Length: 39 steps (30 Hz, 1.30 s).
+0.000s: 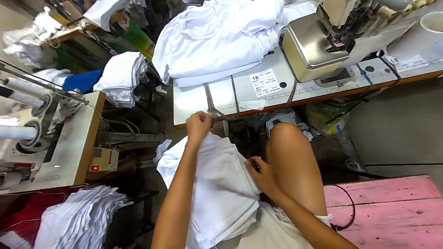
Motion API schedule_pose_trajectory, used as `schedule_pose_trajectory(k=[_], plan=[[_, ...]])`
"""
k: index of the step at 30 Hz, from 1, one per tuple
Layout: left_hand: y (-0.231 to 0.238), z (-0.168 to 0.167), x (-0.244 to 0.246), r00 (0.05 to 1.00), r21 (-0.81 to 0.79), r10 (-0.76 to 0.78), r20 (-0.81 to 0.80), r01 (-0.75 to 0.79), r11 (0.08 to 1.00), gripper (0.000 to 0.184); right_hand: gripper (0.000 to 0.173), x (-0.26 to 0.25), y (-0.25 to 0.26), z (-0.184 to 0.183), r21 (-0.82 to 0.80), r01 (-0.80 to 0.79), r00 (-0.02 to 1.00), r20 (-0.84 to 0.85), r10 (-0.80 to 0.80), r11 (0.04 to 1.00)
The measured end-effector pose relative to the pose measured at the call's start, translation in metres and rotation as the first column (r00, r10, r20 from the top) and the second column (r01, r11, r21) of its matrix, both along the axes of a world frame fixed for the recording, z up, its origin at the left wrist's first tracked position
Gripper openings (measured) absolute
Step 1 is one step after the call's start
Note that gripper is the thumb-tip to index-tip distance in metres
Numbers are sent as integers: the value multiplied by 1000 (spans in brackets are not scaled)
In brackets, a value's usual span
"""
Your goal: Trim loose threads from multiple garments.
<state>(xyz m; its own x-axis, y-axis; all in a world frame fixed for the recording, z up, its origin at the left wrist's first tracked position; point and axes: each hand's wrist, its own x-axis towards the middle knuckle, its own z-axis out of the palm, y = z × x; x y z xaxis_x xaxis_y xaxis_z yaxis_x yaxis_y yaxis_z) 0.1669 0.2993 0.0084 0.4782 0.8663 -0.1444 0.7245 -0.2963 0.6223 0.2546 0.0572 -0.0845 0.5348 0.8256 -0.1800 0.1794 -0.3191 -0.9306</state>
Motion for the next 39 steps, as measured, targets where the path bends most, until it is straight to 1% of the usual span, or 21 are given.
schedule_pose_trajectory(k=[1,2,3,4,5,6,8,9,10,12,15,18,21,23,26,28,29,31,34,36,39], plan=[[8,1,-2,997,79,75,11,-76,994,41,29,0,0,0,-6,-1,1000,-5,1,1000],[16,2,-6,993,158,112,25,-114,981,38,28,0,0,0,-13,-1,1000,-12,1,1000],[23,3,-10,994,216,95,46,-103,971,30,28,0,0,0,-21,-2,1000,-20,2,1000],[28,5,-15,999,220,19,46,-28,975,44,29,1,0,0,-26,-3,1000,-29,2,1000],[31,6,-18,996,193,-72,44,62,979,66,29,1,0,0,-29,-2,999,-37,1,1000],[30,7,-19,987,161,-158,36,151,975,69,29,1,1,-1,-29,-2,999,-43,1,1000],[21,2,-19,938,75,-348,2,347,935,40,29,1,1,-3,-28,-9,999,-50,7,1000],[16,0,-16,889,6,-454,-55,455,891,29,29,0,1,-4,-27,-13,999,-49,11,1000],[10,-3,-13,838,-71,-534,-116,529,846,25,29,0,1,-4,-27,-17,999,-46,15,999],[-1,-14,-3,768,-149,-595,-238,577,803,25,29,0,1,-3,-38,-23,999,-50,21,999],[-9,-22,11,723,-197,-573,-387,542,817,23,29,1,0,-3,-45,-19,998,-55,16,999],[-9,-26,15,695,-179,-590,-411,573,800,14,30,1,-1,-6,-38,-12,999,-53,10,999],[-4,-33,14,682,-142,-599,-420,602,786,18,30,1,0,-6,-44,-20,999,-49,18,999],[-2,-38,11,718,-109,-572,-395,582,806,20,30,1,0,-5,-52,-25,998,-52,23,998],[2,-42,9,826,-8,-510,-238,524,852,21,29,1,0,-7,-45,-27,998,-57,24,999],[5,-42,9,867,17,-470,-167,479,878,22,29,2,0,-8,-52,-30,998,-61,27,998],[5,-39,10,872,12,-459,-168,468,884,22,29,2,0,-8,-54,-31,998,-63,28,998],[3,-30,11,829,-62,-500,-252,502,863,22,29,2,0,-8,-58,-34,997,-65,30,998],[-10,-25,21,688,-215,-552,-471,518,828,28,29,1,0,-7,-58,-35,998,-63,32,998],[-19,-23,29,632,-217,-525,-570,501,838,21,28,2,1,-6,-62,-32,996,-85,27,998],[-23,-26,26,620,-154,-526,-582,551,820,13,26,6,14,-4,-92,67,954,-287,-91,994]])
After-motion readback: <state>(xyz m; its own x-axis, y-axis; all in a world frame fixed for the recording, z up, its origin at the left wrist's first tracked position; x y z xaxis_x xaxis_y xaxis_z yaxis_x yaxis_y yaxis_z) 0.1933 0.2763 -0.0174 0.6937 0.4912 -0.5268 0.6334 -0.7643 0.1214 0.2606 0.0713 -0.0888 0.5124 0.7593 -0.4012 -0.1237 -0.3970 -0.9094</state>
